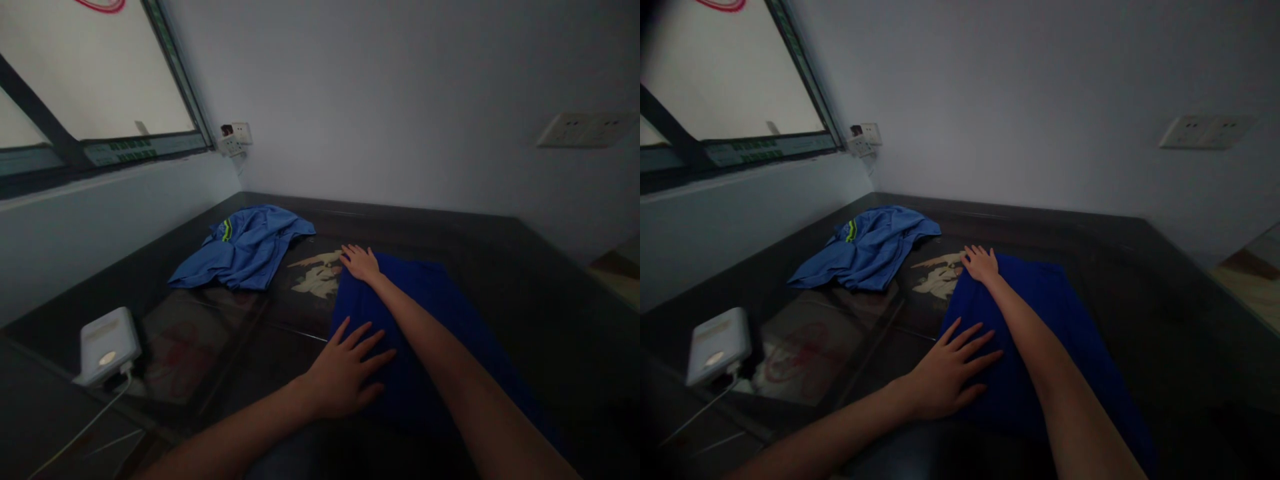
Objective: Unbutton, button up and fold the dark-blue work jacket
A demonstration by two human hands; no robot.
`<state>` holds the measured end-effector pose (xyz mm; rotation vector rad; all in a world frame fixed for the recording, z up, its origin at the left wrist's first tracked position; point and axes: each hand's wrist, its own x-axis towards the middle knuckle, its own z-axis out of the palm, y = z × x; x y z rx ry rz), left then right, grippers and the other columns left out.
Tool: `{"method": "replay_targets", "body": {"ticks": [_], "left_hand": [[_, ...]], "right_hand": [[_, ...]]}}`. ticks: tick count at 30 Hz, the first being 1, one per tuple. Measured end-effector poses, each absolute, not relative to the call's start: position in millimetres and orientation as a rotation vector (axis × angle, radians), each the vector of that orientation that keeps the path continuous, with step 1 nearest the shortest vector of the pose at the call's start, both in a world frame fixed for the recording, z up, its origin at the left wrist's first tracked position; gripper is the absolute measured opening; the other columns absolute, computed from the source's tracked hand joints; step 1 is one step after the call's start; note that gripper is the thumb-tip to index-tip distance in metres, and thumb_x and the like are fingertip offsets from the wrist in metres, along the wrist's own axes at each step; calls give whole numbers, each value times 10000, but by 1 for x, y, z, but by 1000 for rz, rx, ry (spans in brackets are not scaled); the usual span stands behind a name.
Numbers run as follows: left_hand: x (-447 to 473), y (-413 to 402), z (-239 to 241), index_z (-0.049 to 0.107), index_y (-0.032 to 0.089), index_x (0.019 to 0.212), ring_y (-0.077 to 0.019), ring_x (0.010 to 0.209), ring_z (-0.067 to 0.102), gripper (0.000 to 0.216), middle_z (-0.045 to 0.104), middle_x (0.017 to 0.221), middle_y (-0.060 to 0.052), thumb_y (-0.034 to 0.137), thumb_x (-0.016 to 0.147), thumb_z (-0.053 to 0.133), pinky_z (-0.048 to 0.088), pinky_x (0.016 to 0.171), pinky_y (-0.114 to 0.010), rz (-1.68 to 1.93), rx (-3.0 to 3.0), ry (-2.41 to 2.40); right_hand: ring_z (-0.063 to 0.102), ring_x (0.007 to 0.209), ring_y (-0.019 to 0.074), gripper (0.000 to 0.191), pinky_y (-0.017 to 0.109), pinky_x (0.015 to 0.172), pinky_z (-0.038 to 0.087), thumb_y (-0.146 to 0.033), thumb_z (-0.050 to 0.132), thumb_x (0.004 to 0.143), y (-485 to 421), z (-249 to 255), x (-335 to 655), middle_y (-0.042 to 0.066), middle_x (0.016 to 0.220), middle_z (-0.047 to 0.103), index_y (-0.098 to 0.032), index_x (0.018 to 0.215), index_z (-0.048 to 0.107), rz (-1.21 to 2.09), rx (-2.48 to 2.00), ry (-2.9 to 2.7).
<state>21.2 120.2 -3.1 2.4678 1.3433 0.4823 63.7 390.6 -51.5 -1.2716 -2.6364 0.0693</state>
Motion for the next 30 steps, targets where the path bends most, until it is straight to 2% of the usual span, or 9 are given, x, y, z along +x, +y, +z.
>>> {"method": "replay_targets", "body": {"ticks": [5,11,16,19,22,24,27,30], "left_hand": [[24,116,-4,297,326,1440,-337,1413,150,606,210,1542,-81,492,884,473,78,1095,-635,420,2480,1337],[27,116,-7,321,341,1428,-345,1410,160,630,242,1534,-80,463,849,538,80,1096,-632,383,2470,1374],[27,117,-8,306,353,1431,-341,1412,156,665,221,1544,-66,428,829,579,90,1099,-622,336,2522,1395],[26,118,-11,282,357,1440,-331,1418,137,650,198,1551,-60,545,857,497,81,1105,-613,302,2557,1392],[24,120,-11,258,348,1451,-346,1416,131,754,188,1552,-75,711,808,410,83,1103,-621,234,2577,1372],[25,121,-7,246,343,1456,-360,1412,138,809,189,1551,-84,757,776,390,98,1095,-633,191,2581,1373],[31,124,3,240,332,1459,-363,1408,159,806,213,1545,-91,748,785,392,127,1085,-644,218,2593,1387],[46,133,11,276,307,1446,-322,1413,171,713,259,1531,-82,656,843,425,135,1107,-607,306,2661,1308]], "right_hand": [[250,1389,271,536,557,1090,160,-502,266,955,395,-54,62,67,1508,320,-274,1432,350,91,-1270,-2646],[277,1379,268,518,552,1088,191,-494,318,949,388,-48,65,71,1500,335,-281,1418,375,79,-1245,-2596],[214,1405,243,505,537,1109,167,-449,278,974,367,-15,64,79,1517,297,-245,1429,359,23,-1218,-2490],[210,1408,231,512,516,1108,209,-472,272,972,347,16,74,68,1514,307,-241,1413,390,56,-1062,-2457],[279,1384,244,548,486,1102,261,-515,300,954,320,48,110,119,1466,389,-174,1328,512,205,-841,-2423],[358,1347,230,555,451,1106,281,-531,314,946,295,64,149,133,1419,454,-166,1293,547,314,-756,-2391],[433,1298,220,507,450,1095,320,-515,344,944,247,73,217,113,1379,506,-199,1281,554,392,-835,-2310],[442,1292,219,443,468,1090,338,-453,386,947,195,56,271,90,1367,521,-231,1303,527,328,-1060,-2288]]}}
